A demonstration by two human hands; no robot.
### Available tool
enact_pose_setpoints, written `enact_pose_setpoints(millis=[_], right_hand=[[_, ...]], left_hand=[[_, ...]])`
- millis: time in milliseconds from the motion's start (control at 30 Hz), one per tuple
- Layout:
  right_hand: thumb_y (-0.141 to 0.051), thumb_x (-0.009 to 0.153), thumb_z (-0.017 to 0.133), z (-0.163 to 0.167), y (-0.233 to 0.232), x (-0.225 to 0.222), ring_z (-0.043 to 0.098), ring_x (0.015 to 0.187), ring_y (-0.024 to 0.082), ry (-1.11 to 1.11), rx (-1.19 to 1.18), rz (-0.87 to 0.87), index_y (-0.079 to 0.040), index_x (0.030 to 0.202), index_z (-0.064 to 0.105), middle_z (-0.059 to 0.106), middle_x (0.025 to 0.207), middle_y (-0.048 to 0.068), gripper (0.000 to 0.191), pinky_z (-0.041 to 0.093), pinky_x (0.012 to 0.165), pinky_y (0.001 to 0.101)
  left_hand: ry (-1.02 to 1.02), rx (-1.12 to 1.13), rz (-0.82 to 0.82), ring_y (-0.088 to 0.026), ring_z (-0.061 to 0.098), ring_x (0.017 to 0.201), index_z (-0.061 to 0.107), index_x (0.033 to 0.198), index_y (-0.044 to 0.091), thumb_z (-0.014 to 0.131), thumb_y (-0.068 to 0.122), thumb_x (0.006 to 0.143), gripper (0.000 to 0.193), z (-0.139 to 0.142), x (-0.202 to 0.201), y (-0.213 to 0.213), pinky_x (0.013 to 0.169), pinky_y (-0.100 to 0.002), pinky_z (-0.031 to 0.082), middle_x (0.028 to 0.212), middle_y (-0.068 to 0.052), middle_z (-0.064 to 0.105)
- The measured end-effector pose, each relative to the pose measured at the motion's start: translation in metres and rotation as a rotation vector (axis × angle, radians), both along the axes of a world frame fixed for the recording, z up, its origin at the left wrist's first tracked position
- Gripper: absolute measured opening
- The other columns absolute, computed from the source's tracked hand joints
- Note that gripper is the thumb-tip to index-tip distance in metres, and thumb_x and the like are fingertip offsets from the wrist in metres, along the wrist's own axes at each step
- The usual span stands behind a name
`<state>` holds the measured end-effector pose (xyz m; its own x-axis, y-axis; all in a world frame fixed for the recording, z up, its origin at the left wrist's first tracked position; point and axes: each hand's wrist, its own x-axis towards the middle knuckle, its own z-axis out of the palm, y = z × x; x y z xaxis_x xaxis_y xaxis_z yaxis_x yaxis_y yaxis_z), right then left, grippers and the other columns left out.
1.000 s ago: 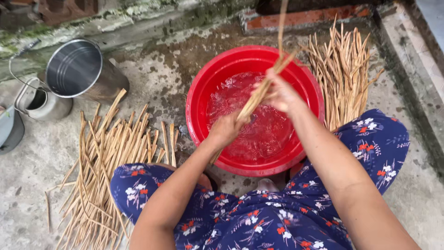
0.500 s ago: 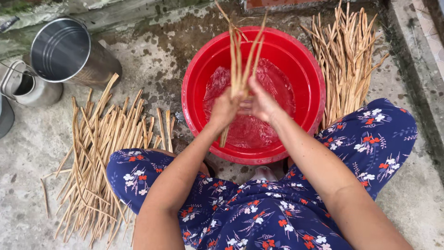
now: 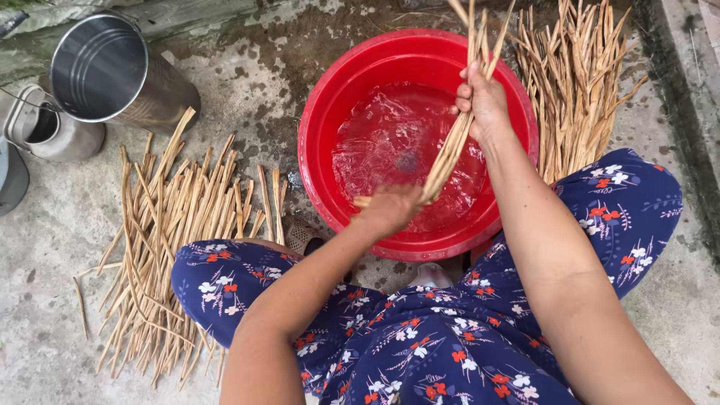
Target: The person sits on the ground and repeatedly washes bundles of thin wooden sticks in a red basin of water. They scrub the sticks by hand, rinse them, and place them aside on the floor.
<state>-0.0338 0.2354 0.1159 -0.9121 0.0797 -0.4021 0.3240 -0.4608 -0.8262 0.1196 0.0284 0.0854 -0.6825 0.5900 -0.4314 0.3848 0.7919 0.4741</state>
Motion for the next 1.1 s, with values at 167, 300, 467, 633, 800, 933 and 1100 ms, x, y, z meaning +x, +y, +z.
enact_pose_setpoints(millis=[167, 300, 467, 633, 800, 933, 1100], right_hand=[[-0.033, 0.111, 0.049, 0.017, -0.022, -0.001, 0.056, 0.058, 0.009, 0.201, 0.268, 0.086, -0.008, 0.101, 0.059, 0.057, 0.072, 0.0, 0.029, 0.058, 0.057, 0.0264], [-0.036, 0.101, 0.049, 0.04, -0.076, 0.039, 0.066, 0.085, 0.011, 0.192, 0.523, 0.26, -0.024, 0.146, 0.053, 0.065, 0.115, 0.006, 0.047, 0.061, 0.072, 0.0275], [-0.056, 0.1, 0.042, 0.029, -0.117, 0.076, 0.031, 0.141, 0.035, 0.245, 0.59, 0.404, -0.021, 0.162, 0.021, 0.023, 0.165, 0.019, 0.075, 0.037, 0.107, 0.0558], [-0.073, 0.096, 0.037, 0.003, -0.081, 0.047, 0.012, 0.156, 0.036, 0.269, 0.671, 0.247, -0.014, 0.162, 0.026, 0.015, 0.169, 0.02, 0.089, 0.019, 0.125, 0.0531], [-0.068, 0.096, 0.035, -0.009, -0.087, 0.057, 0.032, 0.151, 0.033, 0.175, 0.399, 0.122, -0.017, 0.16, 0.018, 0.018, 0.167, 0.013, 0.084, 0.037, 0.119, 0.0553], [-0.069, 0.097, 0.025, -0.02, -0.108, 0.073, 0.016, 0.155, 0.03, 0.248, 0.503, 0.331, -0.018, 0.162, 0.022, 0.016, 0.169, 0.01, 0.083, 0.02, 0.123, 0.0488], [-0.07, 0.099, 0.018, -0.031, -0.103, 0.061, 0.001, 0.158, 0.03, 0.353, 0.765, 0.328, -0.019, 0.162, 0.027, 0.012, 0.172, 0.012, 0.082, 0.0, 0.127, 0.0527]], left_hand=[[-0.372, 0.589, 0.472, -0.032, 0.025, 0.152, 0.018, 0.159, 0.013, 0.05, 0.073, 0.081, 0.104, 0.035, -0.069, -0.02, 0.117, -0.05, 0.025, 0.167, -0.015, 0.018], [-0.419, 1.293, 0.79, -0.031, 0.035, 0.14, 0.025, 0.158, 0.011, 0.038, 0.079, 0.09, 0.097, 0.041, -0.098, 0.0, 0.114, -0.046, 0.036, 0.153, -0.017, 0.029], [-0.469, 1.496, 1.061, -0.027, 0.042, 0.089, 0.05, 0.15, 0.01, 0.041, 0.072, 0.1, 0.08, 0.015, -0.101, 0.037, 0.065, -0.039, 0.044, 0.107, -0.016, 0.047], [-0.799, 1.416, 1.131, -0.023, 0.062, 0.105, 0.05, 0.138, 0.01, 0.036, 0.074, 0.094, 0.078, 0.0, -0.092, 0.059, 0.083, -0.041, 0.06, 0.113, -0.013, 0.06], [-0.785, 1.349, 1.096, -0.015, 0.056, 0.096, 0.053, 0.127, 0.02, 0.035, 0.074, 0.102, 0.062, -0.02, -0.095, 0.059, 0.076, -0.037, 0.055, 0.107, -0.002, 0.057], [-0.63, 1.391, 1.072, -0.017, 0.052, 0.072, 0.061, 0.115, 0.008, 0.034, 0.07, 0.106, 0.068, -0.049, -0.109, 0.042, 0.058, -0.037, 0.051, 0.085, -0.003, 0.053], [-0.683, 1.499, 1.121, -0.02, 0.062, 0.088, 0.052, 0.131, 0.006, 0.036, 0.059, 0.107, 0.06, -0.052, -0.115, 0.041, 0.069, -0.037, 0.058, 0.105, -0.011, 0.06]])
